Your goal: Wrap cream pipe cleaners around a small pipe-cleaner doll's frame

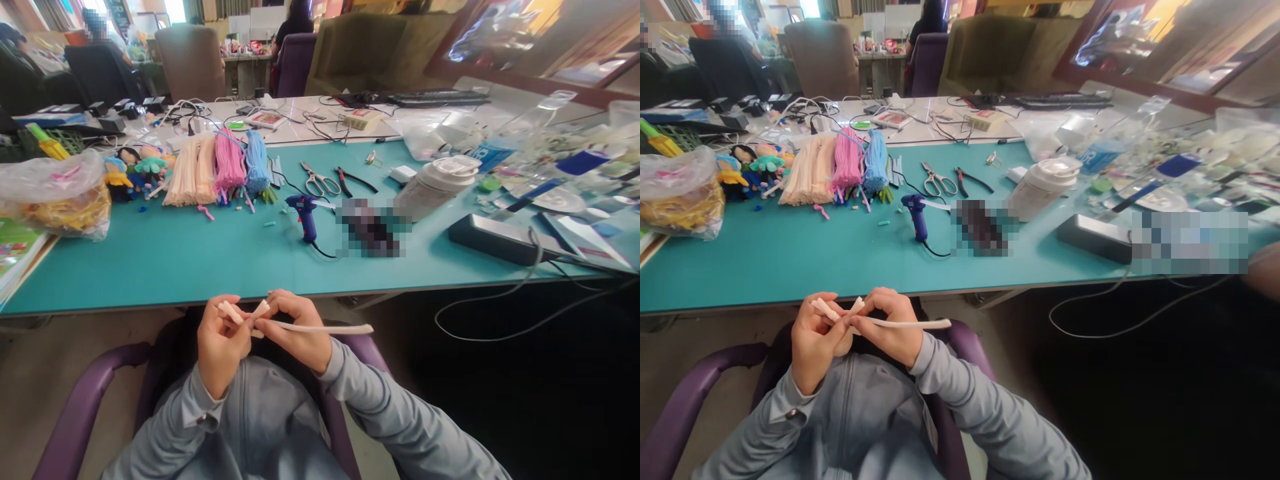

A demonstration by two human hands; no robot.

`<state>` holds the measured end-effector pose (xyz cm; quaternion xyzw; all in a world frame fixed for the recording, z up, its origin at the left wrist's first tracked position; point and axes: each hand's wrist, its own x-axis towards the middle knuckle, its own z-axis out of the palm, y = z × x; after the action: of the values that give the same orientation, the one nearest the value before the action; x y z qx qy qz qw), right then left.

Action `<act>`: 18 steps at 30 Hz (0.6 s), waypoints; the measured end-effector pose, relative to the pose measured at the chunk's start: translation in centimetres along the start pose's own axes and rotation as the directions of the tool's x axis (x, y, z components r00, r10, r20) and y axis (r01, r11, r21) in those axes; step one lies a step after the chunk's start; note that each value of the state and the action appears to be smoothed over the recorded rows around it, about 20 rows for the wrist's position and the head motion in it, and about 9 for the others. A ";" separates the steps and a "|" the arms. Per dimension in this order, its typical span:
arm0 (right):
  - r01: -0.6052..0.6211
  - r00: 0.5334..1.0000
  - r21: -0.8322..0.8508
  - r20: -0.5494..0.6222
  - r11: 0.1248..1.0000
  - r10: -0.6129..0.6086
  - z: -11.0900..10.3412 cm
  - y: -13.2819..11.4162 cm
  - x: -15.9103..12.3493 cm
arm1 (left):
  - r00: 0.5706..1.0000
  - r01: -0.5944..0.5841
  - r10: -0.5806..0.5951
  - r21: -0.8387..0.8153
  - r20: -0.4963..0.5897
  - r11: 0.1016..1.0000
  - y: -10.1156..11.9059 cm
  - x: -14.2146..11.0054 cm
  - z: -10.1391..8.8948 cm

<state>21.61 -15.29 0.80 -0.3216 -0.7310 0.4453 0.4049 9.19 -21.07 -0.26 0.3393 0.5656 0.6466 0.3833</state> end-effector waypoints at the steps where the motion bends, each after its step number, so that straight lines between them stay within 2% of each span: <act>1: -0.061 0.998 0.032 -0.001 0.998 0.061 0.0 0.0 0.0 | 1.000 0.004 -0.004 0.003 0.012 1.000 0.0 0.0 0.0; 3: -0.178 0.984 0.110 0.016 0.978 0.177 -0.1 -0.1 0.2 | 0.998 0.037 -0.036 -0.011 0.049 0.999 0.1 0.0 -0.1; 5: -0.279 0.960 0.225 0.070 0.934 0.270 -0.2 0.0 0.3 | 0.987 0.126 -0.117 -0.071 0.113 0.990 0.2 0.1 -0.3; 8: -0.391 0.920 0.388 0.175 0.834 0.350 -0.5 0.4 0.5 | 0.932 0.329 -0.280 -0.211 0.231 0.920 0.5 0.6 -0.5; 10: -0.427 0.904 0.451 0.219 0.784 0.367 -0.6 0.7 0.6 | 0.892 0.430 -0.356 -0.279 0.278 0.859 0.6 0.9 -0.6; 13: -0.452 0.892 0.502 0.269 0.737 0.364 -0.7 1.0 0.7 | 0.852 0.509 -0.416 -0.325 0.317 0.797 0.7 1.3 -0.6; 16: -0.475 0.879 0.506 0.305 0.719 0.366 -0.8 1.0 0.7 | 0.832 0.540 -0.431 -0.330 0.349 0.775 0.7 1.3 -0.7; 18: -0.481 0.875 0.486 0.317 0.730 0.365 -0.9 0.9 0.7 | 0.836 0.526 -0.410 -0.322 0.364 0.787 0.6 1.2 -0.8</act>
<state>22.19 -13.97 0.46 -0.3034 -0.5149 0.7469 0.2915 7.89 -20.46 0.26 0.1851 0.4256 0.5799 0.6696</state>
